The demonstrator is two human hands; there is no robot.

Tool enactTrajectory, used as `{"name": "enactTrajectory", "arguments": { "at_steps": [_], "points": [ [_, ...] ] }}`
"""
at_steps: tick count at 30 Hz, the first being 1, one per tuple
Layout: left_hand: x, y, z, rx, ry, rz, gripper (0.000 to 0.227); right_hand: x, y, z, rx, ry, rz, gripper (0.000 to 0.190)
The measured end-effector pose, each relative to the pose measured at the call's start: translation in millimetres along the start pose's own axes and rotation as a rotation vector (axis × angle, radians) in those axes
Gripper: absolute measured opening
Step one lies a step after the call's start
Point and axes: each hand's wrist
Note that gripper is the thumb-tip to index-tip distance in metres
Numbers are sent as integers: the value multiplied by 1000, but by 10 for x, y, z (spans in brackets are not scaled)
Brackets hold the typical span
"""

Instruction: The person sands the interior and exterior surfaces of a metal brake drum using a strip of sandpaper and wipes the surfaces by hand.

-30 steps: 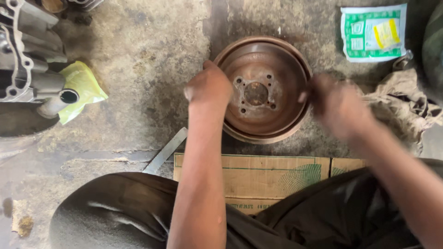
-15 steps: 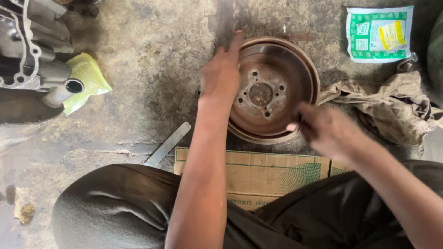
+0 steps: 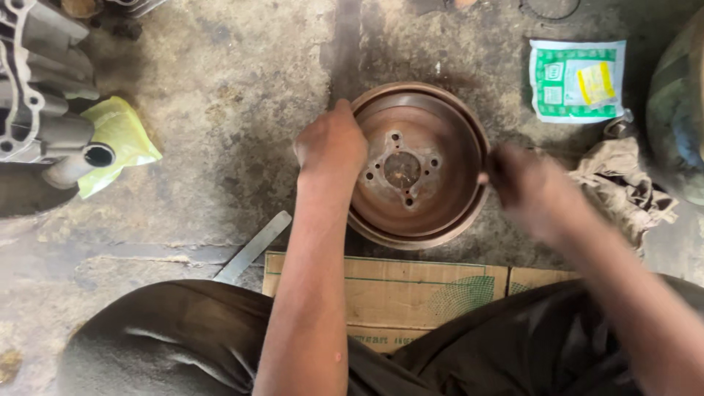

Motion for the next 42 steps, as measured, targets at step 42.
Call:
{"name": "enactTrajectory", "arguments": {
  "at_steps": [42],
  "points": [
    [-38, 1, 282, -281, -169, 157, 35, -24, 215, 34, -176, -149, -214, 23]
  ]
}}
Point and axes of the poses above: each hand's wrist, its own y-axis towards the middle knuckle, its own z-axis out of the palm, x = y × z, and after that the axes turned 11 degrees about y, right-handed
